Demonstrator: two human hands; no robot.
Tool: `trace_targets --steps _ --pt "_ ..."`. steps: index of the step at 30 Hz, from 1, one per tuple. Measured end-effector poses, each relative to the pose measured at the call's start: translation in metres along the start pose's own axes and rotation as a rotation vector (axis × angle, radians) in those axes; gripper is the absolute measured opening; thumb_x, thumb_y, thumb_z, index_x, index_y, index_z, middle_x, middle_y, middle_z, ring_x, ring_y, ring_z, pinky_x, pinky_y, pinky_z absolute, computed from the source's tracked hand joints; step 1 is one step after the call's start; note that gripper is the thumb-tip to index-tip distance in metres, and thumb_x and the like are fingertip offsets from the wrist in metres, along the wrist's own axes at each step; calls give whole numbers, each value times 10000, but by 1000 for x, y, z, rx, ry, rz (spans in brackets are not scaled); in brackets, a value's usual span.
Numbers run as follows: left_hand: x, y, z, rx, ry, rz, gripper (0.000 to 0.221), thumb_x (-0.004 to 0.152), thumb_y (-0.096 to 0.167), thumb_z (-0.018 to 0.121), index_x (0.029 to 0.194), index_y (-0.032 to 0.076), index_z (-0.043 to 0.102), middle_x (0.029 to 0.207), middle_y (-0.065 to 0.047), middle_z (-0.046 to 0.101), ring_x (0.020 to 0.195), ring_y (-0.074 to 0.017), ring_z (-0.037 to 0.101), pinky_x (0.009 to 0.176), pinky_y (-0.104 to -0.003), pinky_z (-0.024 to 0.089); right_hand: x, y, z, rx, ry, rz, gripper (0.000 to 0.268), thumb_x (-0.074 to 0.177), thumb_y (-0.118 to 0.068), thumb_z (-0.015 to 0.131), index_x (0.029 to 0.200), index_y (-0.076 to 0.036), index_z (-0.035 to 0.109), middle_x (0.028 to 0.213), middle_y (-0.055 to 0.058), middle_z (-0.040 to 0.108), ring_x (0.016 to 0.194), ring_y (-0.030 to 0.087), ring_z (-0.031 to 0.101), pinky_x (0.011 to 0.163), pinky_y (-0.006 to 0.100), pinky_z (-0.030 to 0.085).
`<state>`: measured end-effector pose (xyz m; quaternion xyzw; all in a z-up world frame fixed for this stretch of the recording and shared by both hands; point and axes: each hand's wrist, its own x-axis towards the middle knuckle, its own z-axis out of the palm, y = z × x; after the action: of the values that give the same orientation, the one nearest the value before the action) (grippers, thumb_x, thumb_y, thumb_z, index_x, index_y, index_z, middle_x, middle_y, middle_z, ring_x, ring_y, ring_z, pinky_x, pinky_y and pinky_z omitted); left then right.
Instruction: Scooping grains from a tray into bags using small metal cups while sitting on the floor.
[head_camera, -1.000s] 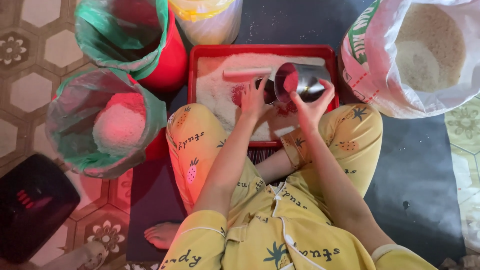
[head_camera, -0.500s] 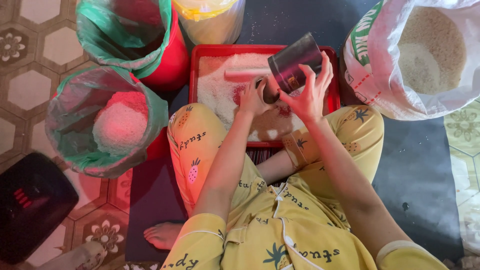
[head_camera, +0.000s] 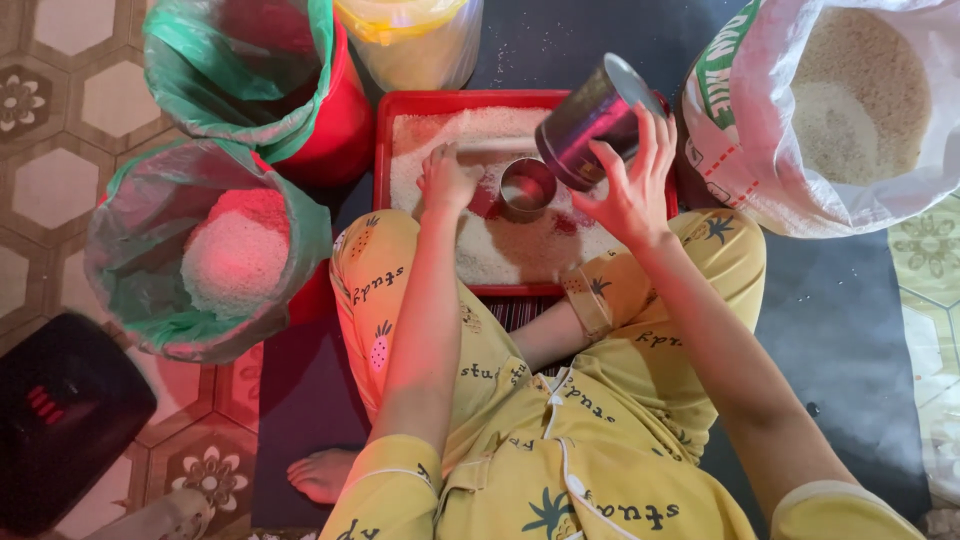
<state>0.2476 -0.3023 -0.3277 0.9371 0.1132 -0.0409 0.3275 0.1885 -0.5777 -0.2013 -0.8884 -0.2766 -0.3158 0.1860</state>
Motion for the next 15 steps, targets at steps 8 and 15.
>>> trace_targets --steps 8,15 --pt "62 -26 86 372 97 249 555 965 300 709 1473 182 520 1495 -47 544 1423 -242 440 1142 -510 364 -59 37 46 -166 -120 337 875 585 -478 931 1286 -161 514 1497 258 346 1324 437 388 1088 614 324" --pt "83 -53 126 518 302 479 174 954 247 620 1097 255 720 1037 -51 694 1055 -253 572 905 -456 398 -62 39 58 -187 -252 497 918 505 -414 919 1294 -211 495 1516 215 326 1337 402 353 1098 547 306"
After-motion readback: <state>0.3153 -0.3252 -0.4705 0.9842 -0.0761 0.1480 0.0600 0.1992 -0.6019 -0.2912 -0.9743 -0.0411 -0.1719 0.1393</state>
